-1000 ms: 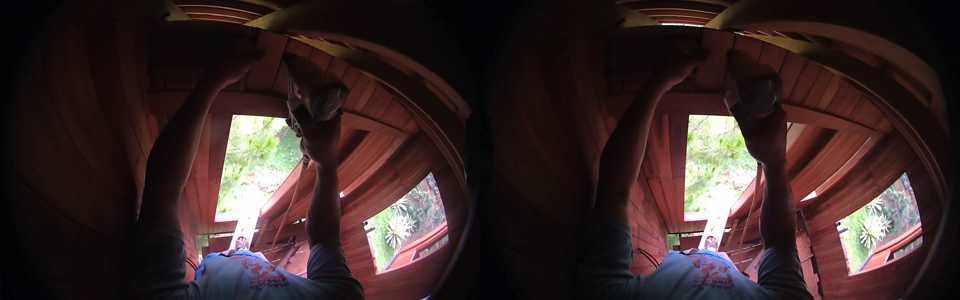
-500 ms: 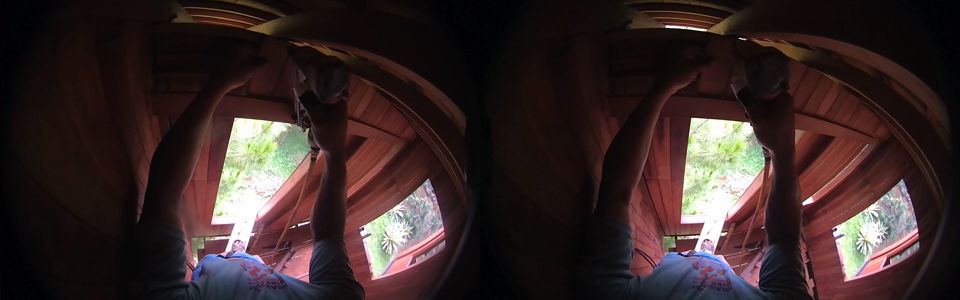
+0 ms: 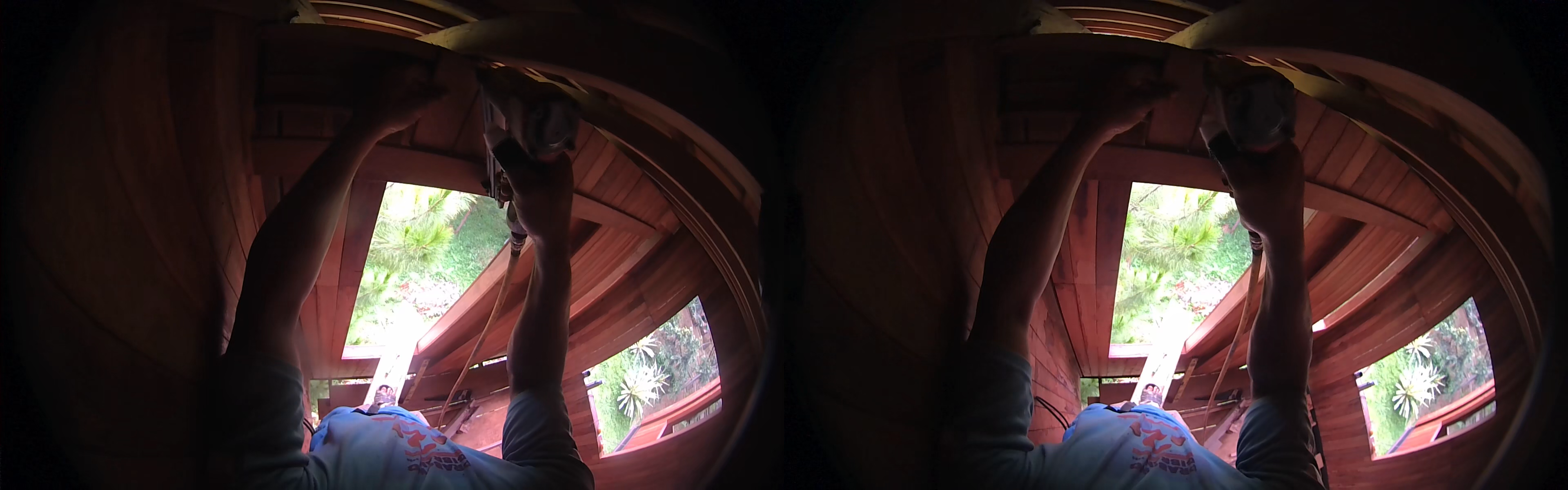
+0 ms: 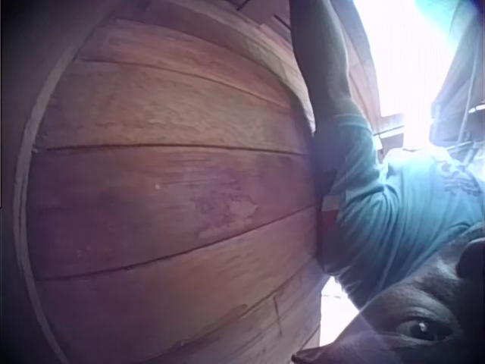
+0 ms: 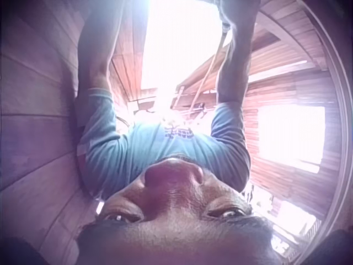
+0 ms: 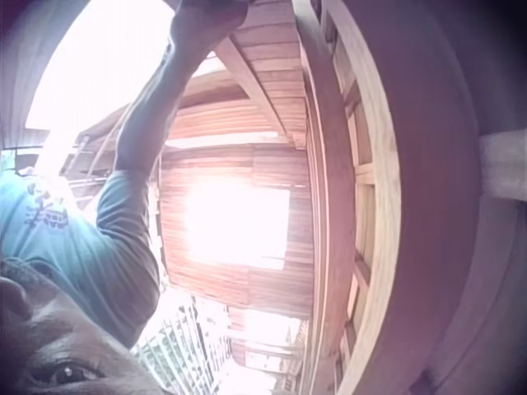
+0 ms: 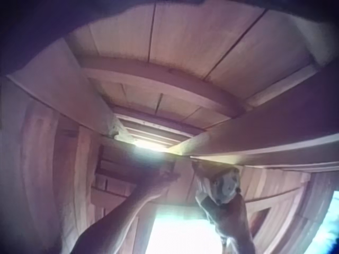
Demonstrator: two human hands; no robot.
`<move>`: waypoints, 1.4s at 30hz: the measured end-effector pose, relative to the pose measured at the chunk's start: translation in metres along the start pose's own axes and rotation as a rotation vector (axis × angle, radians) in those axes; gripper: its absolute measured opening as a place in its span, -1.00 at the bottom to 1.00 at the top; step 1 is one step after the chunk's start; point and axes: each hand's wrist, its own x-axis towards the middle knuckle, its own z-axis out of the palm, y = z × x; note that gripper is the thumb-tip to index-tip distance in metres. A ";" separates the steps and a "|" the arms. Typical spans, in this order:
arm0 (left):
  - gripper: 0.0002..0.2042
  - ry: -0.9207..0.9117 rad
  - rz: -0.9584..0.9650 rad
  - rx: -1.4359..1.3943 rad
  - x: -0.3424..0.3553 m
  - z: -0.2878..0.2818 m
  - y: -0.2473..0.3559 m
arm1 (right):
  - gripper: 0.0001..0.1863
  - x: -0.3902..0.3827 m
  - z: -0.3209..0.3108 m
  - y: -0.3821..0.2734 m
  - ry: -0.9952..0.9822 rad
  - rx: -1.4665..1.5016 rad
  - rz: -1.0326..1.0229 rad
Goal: The person installs wooden panels on a curved ceiling using a nail gun. They position each panel, secure it with nails, and occasionally reload the nail gun. Other workers are visible in the background.
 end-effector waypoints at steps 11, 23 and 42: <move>-0.77 -0.022 -0.033 -0.103 0.004 0.000 -0.007 | -0.76 0.007 0.009 -0.020 -0.111 0.037 0.031; -0.76 -0.059 -0.044 -0.045 -0.001 0.002 -0.006 | -0.68 0.005 0.012 -0.020 -0.092 -0.001 0.069; -0.74 0.052 -0.272 0.238 -0.022 -0.032 0.055 | -0.57 -0.206 -0.023 0.122 -0.134 0.133 0.603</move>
